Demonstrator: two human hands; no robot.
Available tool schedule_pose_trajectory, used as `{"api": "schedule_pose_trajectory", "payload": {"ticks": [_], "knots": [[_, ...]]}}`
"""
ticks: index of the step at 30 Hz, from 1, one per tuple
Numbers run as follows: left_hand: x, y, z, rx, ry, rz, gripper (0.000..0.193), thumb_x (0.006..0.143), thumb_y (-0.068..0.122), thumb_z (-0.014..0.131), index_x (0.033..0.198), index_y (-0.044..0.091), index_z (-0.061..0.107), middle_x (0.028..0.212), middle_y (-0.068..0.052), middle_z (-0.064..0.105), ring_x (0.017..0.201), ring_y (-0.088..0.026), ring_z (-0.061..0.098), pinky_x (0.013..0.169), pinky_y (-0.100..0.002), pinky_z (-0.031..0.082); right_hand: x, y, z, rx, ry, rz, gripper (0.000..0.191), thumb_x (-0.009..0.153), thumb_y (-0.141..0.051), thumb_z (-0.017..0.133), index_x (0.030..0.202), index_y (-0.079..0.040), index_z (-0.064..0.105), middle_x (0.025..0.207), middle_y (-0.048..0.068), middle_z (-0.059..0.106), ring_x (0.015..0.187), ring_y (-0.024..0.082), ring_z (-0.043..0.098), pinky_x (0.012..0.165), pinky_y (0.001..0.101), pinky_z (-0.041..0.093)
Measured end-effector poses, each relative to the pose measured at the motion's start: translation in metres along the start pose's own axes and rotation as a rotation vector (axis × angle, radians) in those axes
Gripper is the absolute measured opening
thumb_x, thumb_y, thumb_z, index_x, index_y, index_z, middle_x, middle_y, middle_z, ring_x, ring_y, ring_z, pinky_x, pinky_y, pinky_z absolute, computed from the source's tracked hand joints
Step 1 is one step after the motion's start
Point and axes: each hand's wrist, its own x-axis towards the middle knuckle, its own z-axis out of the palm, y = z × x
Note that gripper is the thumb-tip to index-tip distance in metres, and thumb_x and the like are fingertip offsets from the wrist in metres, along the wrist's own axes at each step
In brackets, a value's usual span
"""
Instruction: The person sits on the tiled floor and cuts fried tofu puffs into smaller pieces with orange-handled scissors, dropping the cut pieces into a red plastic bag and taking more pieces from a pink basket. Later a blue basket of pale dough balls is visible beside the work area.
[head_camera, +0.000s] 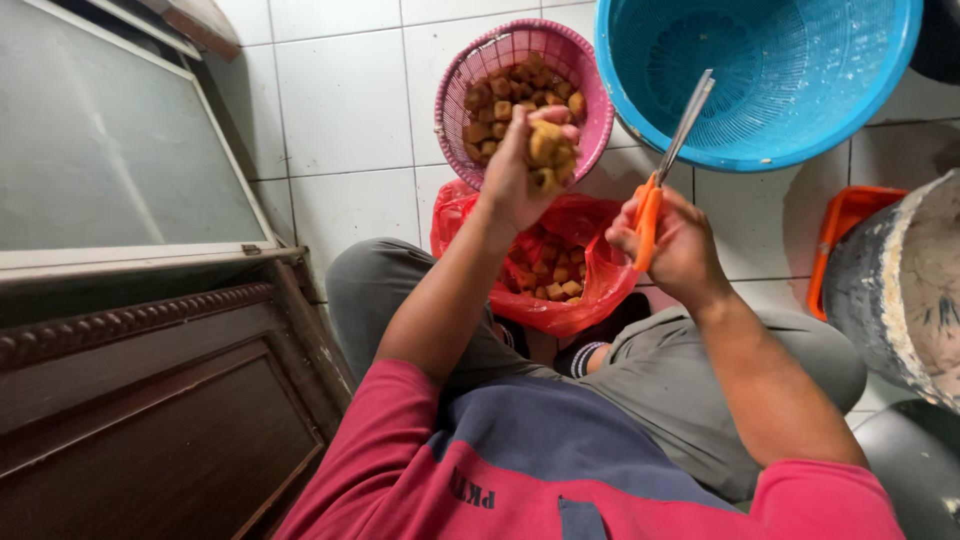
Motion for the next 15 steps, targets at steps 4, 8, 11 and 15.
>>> {"api": "schedule_pose_trajectory", "payload": {"ticks": [4,8,11,15], "knots": [[-0.016,-0.054,0.021,0.249,0.003,-0.031,0.048,0.112,0.043,0.034,0.124,0.004,0.059,0.104,-0.009,0.068,0.09,-0.017,0.065,0.081,-0.031,0.056,0.004,-0.007,0.006,-0.315,0.156,-0.161,0.032,0.089,-0.005,0.085,0.107,-0.001,0.058,0.096,0.003,0.065,0.086,0.01,0.064,0.076,0.0254,0.058],[-0.034,-0.078,0.029,0.623,-0.1,0.101,0.043,0.116,0.039,0.037,0.129,0.005,0.059,0.102,-0.002,0.062,0.09,-0.008,0.057,0.08,-0.024,0.05,0.002,-0.007,0.006,-0.336,0.21,-0.036,0.03,0.09,-0.007,0.085,0.104,-0.003,0.059,0.09,0.001,0.065,0.082,0.006,0.062,0.072,0.022,0.054],[-0.038,-0.072,0.034,0.569,-0.069,0.041,0.038,0.114,0.035,0.043,0.127,0.003,0.059,0.101,0.0,0.06,0.089,-0.006,0.055,0.077,-0.022,0.049,0.002,-0.007,-0.001,-0.122,0.159,-0.023,0.026,0.092,-0.007,0.082,0.105,-0.005,0.059,0.089,-0.001,0.063,0.077,0.005,0.06,0.067,0.0221,0.051],[-0.034,-0.045,0.035,0.628,-0.233,-0.06,0.03,0.107,0.025,0.059,0.126,0.002,0.061,0.105,0.001,0.064,0.093,-0.005,0.058,0.08,-0.022,0.05,0.002,-0.012,-0.018,-0.161,0.188,-0.047,0.025,0.096,-0.007,0.082,0.107,-0.004,0.06,0.093,-0.002,0.062,0.083,0.004,0.059,0.074,0.0205,0.052]]}}
